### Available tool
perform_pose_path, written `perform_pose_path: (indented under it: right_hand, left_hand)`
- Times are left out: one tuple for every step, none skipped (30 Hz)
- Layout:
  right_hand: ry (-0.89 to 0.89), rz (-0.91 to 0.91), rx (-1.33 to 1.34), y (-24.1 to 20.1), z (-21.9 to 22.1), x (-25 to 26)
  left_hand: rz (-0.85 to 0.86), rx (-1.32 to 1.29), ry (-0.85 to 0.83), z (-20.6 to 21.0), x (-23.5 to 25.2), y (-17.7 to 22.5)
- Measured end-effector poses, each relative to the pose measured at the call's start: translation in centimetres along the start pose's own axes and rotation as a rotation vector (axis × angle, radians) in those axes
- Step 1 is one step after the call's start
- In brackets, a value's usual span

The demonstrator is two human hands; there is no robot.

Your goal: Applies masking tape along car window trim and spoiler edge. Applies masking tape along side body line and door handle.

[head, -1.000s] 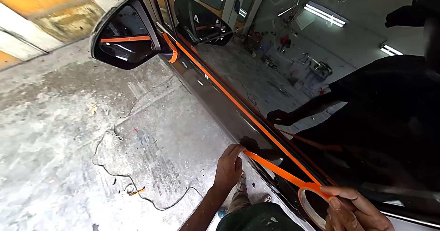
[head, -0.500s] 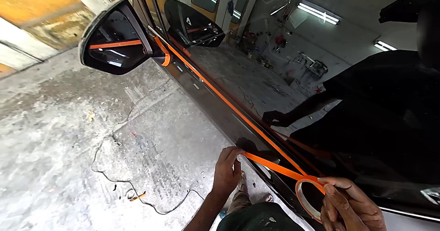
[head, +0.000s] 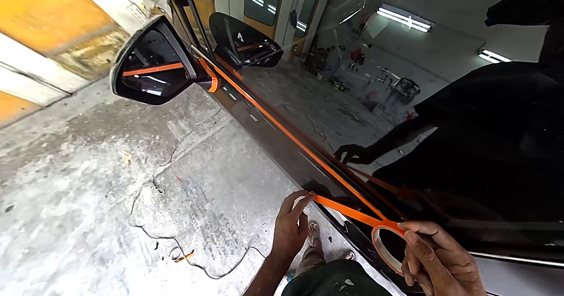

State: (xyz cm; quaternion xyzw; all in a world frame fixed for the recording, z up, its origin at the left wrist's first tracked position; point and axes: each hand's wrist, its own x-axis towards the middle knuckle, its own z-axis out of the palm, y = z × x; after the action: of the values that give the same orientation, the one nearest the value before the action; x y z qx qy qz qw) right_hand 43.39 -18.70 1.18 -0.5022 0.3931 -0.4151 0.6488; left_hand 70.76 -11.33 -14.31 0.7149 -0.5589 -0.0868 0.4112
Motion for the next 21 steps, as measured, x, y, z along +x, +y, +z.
perform_pose_path:
  right_hand:
    - [-0.004,-0.003,0.003,0.0,-0.1,0.0]
    - [-0.007,-0.005,0.002,0.0,-0.1,-0.1]
    - [-0.013,-0.004,0.002,0.0,-0.2,-0.1]
    - [-0.019,-0.002,0.0,-0.1,-0.3,-0.2]
    - [-0.023,0.0,0.004,-0.1,-0.4,-0.2]
    - [-0.025,0.001,0.012,-0.1,-0.5,-0.3]
    - [-0.028,0.002,0.02,-0.1,-0.6,-0.4]
    - [-0.031,0.002,0.028,-0.1,-0.7,-0.4]
    - [-0.032,0.0,0.035,0.0,-0.8,-0.5]
    - [-0.034,-0.003,0.037,0.1,-0.9,-0.6]
    - [-0.037,-0.005,0.039,0.2,-1.0,-0.7]
    - [-0.039,-0.007,0.042,0.2,-1.1,-0.8]
    - [-0.042,-0.008,0.045,0.3,-1.1,-0.8]
    - [-0.043,-0.007,0.047,0.3,-1.2,-0.9]
    - [-0.047,-0.005,0.045,0.4,-1.3,-1.0]
    - [-0.052,-0.004,0.043,0.4,-1.4,-1.1]
    - [-0.057,-0.005,0.045,0.5,-1.6,-1.2]
    - [-0.063,-0.007,0.048,0.6,-1.7,-1.3]
    - [-0.069,-0.007,0.048,0.7,-1.9,-1.4]
    - [-0.074,-0.003,0.047,0.8,-2.0,-1.6]
    - [-0.078,0.006,0.043,0.8,-2.2,-1.8]
  left_hand:
    - [0.003,0.017,-0.006,0.0,0.0,0.1]
    - [0.005,0.031,-0.015,-0.1,-0.1,0.1]
    - [0.011,0.039,-0.026,-0.2,-0.2,0.1]
    - [0.017,0.047,-0.035,-0.3,-0.2,0.1]
    - [0.024,0.058,-0.045,-0.4,-0.2,0.1]
    - [0.028,0.073,-0.059,-0.4,-0.3,0.1]
    - [0.033,0.09,-0.068,-0.5,-0.3,0.2]
    - [0.036,0.107,-0.077,-0.5,-0.3,0.3]
    - [0.041,0.123,-0.09,-0.6,-0.4,0.5]
    - [0.046,0.132,-0.107,-0.6,-0.5,0.7]
    - [0.053,0.135,-0.119,-0.6,-0.6,0.9]
    - [0.058,0.133,-0.134,-0.6,-0.7,1.1]
    - [0.062,0.132,-0.148,-0.6,-0.7,1.3]
    - [0.061,0.133,-0.162,-0.5,-0.8,1.5]
    - [0.056,0.133,-0.171,-0.5,-0.9,1.7]
    - [0.049,0.131,-0.177,-0.4,-1.0,1.9]
    - [0.045,0.134,-0.177,-0.4,-0.9,2.1]
    - [0.042,0.138,-0.176,-0.4,-0.8,2.2]
    - [0.042,0.142,-0.178,-0.4,-0.7,2.3]
    - [0.044,0.148,-0.177,-0.5,-0.6,2.4]
    - [0.048,0.155,-0.176,-0.5,-0.6,2.4]
